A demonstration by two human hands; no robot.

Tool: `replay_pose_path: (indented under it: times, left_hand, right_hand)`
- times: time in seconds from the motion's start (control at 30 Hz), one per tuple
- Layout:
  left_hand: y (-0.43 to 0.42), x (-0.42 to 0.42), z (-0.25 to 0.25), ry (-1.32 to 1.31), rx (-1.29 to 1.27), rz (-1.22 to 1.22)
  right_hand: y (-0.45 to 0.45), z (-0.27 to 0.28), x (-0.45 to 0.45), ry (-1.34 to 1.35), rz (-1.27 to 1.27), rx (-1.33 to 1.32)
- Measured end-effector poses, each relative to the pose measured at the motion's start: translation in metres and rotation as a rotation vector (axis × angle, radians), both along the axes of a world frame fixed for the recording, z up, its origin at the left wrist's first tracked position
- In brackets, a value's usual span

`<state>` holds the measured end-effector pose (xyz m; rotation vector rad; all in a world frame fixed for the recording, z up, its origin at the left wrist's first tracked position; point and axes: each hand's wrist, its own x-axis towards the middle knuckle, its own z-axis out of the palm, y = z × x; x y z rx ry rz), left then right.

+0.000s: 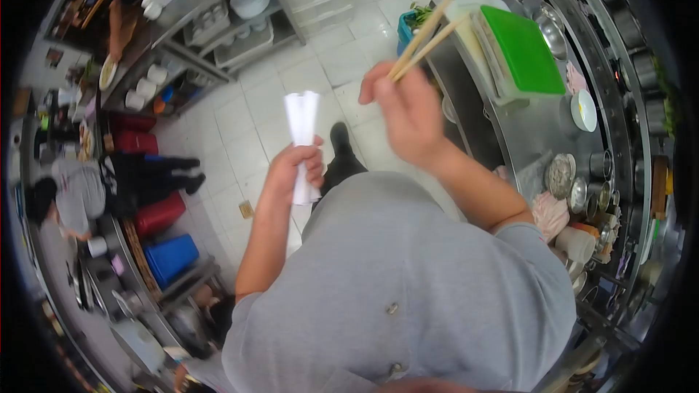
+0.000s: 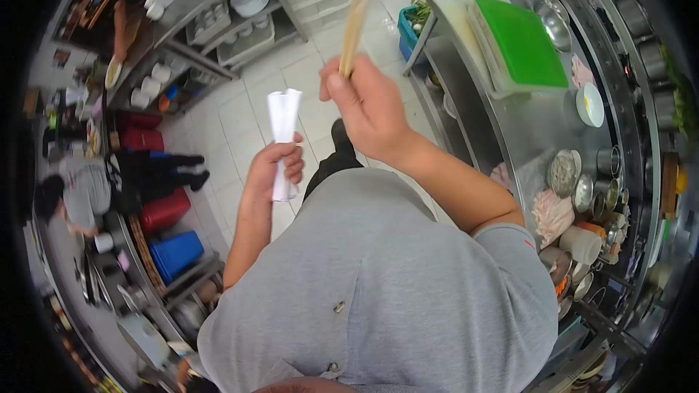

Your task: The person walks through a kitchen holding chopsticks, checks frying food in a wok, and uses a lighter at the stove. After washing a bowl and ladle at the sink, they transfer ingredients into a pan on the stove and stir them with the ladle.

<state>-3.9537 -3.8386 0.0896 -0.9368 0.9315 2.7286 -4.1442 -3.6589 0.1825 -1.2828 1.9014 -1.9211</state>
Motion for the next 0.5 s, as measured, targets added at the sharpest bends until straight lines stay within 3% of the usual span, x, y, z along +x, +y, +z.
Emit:
replay_pose_path:
  times: [0.03,0.1,0.17,0.23,0.37,0.5]
  left_hand:
    - [-0.023,-0.041,-0.001,0.051,0.051,-0.072]
    - [-0.064,-0.119,0.011,0.054,0.064,-0.195]
    - [-0.101,-0.199,0.03,0.05,0.071,-0.316]
    - [-0.134,-0.275,0.049,0.065,-0.146,-0.337]
    - [-0.189,-0.426,0.064,0.129,-0.278,-0.413]
    - [-0.228,-0.574,0.026,0.202,-0.446,-0.385]
  right_hand:
    - [-0.026,-0.034,-0.033,0.221,-0.079,0.078]
    - [-0.047,-0.114,-0.098,0.568,0.195,0.946]
    - [-0.057,-0.121,-0.131,0.068,-0.055,0.639]
    - [-0.057,-0.124,-0.178,-0.12,-0.229,0.657]
    - [-0.058,-0.138,-0.273,-0.386,-0.456,0.675]
    - [-0.092,-0.191,-0.376,-0.68,-0.505,0.617]
